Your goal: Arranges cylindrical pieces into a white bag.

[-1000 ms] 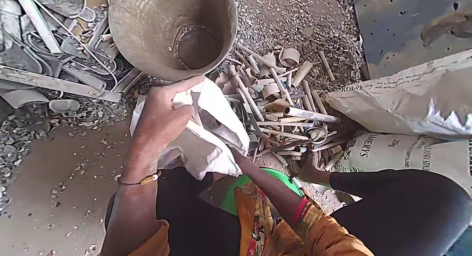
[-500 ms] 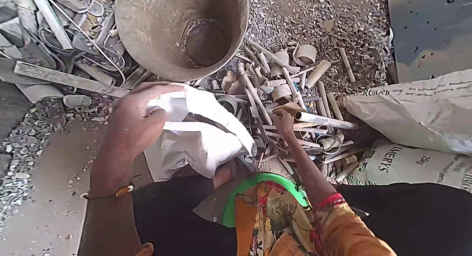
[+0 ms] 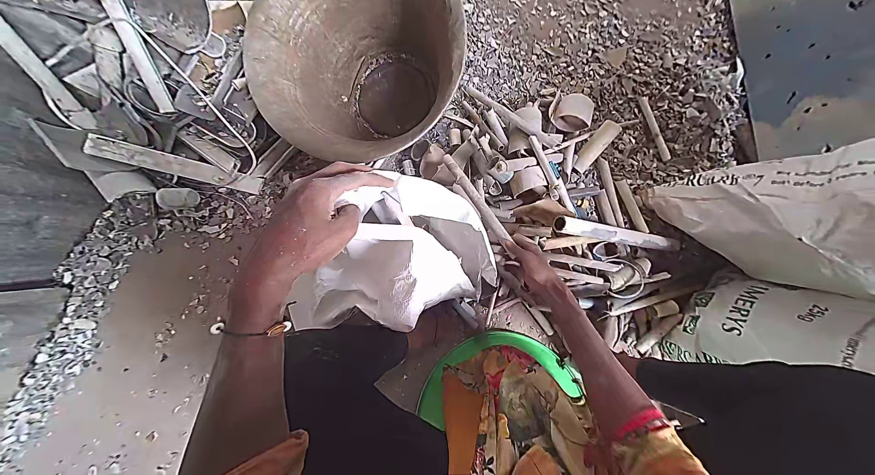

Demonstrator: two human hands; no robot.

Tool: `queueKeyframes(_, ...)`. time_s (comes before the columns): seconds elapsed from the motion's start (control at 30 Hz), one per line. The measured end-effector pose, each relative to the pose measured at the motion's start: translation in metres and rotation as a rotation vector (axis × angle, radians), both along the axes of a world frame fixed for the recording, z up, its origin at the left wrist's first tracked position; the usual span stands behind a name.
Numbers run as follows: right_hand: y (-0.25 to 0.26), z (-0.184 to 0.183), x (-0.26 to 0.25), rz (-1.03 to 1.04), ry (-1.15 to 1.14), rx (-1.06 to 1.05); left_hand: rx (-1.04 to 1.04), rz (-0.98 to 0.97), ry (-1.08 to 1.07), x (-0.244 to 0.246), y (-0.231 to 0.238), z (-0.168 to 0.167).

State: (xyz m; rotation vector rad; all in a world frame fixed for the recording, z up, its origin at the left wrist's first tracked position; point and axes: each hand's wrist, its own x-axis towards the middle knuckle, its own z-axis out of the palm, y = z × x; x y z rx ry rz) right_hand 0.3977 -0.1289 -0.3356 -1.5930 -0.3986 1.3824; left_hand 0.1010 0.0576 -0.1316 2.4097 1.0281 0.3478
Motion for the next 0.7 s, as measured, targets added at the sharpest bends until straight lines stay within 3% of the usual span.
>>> queueKeyframes(0.1, -0.045, 0.042, 0.002, 0.023, 0.318, 0.208, -0.003, -0.006, 0.010, 0.005, -0.006, 0.005)
queueKeyframes(0.17, -0.064, 0.068, 0.004, 0.098, 0.370, 0.307, -0.004, -0.006, 0.011, 0.011, -0.012, 0.007)
queueKeyframes(0.33, -0.090, 0.119, -0.008, 0.262, -0.006, 0.434, 0.094, 0.084, -0.160, 0.039, -0.030, 0.010)
queueKeyframes(0.43, -0.116, 0.136, -0.005, 0.265, -0.222, 0.427, 0.100, -0.007, -0.394, 0.062, -0.053, 0.020)
queueKeyframes(0.6, -0.151, 0.142, -0.002, 0.222, -0.371, 0.390, -0.394, -0.362, -0.743, 0.097, -0.111, 0.043)
queueKeyframes(0.7, -0.154, 0.139, -0.007, 0.189, -0.512, 0.380, -0.570, -0.321, -0.914, 0.116, -0.135, 0.035)
